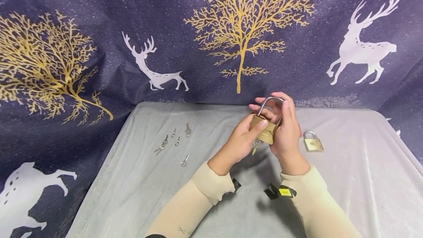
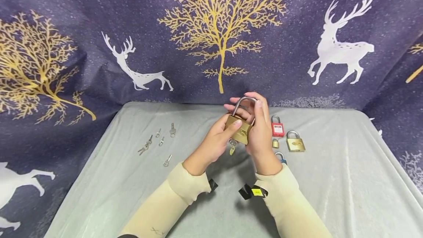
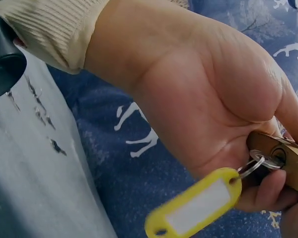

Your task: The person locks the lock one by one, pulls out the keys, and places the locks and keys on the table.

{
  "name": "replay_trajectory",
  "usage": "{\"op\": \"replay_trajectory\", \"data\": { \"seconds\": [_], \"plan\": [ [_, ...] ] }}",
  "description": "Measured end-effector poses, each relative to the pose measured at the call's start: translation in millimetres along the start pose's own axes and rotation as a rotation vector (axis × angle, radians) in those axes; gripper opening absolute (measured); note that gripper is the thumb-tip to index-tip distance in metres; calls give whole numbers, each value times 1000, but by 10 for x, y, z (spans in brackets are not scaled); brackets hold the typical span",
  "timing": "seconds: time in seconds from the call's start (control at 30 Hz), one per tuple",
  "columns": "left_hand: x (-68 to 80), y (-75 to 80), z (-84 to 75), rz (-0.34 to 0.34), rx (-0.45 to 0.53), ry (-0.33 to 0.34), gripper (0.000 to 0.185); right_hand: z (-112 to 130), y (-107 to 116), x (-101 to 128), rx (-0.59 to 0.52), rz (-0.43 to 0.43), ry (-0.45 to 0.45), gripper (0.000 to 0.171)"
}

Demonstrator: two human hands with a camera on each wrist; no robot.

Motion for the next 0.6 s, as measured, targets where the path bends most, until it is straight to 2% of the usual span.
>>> {"op": "replay_trajectory", "data": {
  "seconds": [0.37, 0.6],
  "plan": [
    [43, 32, -97, -58, -4, -39, 29, 18, 18, 34, 31, -95, 51, 30],
    [56, 73, -163, -73, -62, -62, 28, 23, -39, 72, 1, -62, 98, 30]
  ]
}}
Point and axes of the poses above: each hand's wrist, its own x-axis away from the middle knuckle, its own y-axis out of the back of the hand, z = x × y, the point moved 10 cm from there along -x, towards the middle knuckle, and after that the axes turned 9 degrees about -z, right-handed, at the moved point
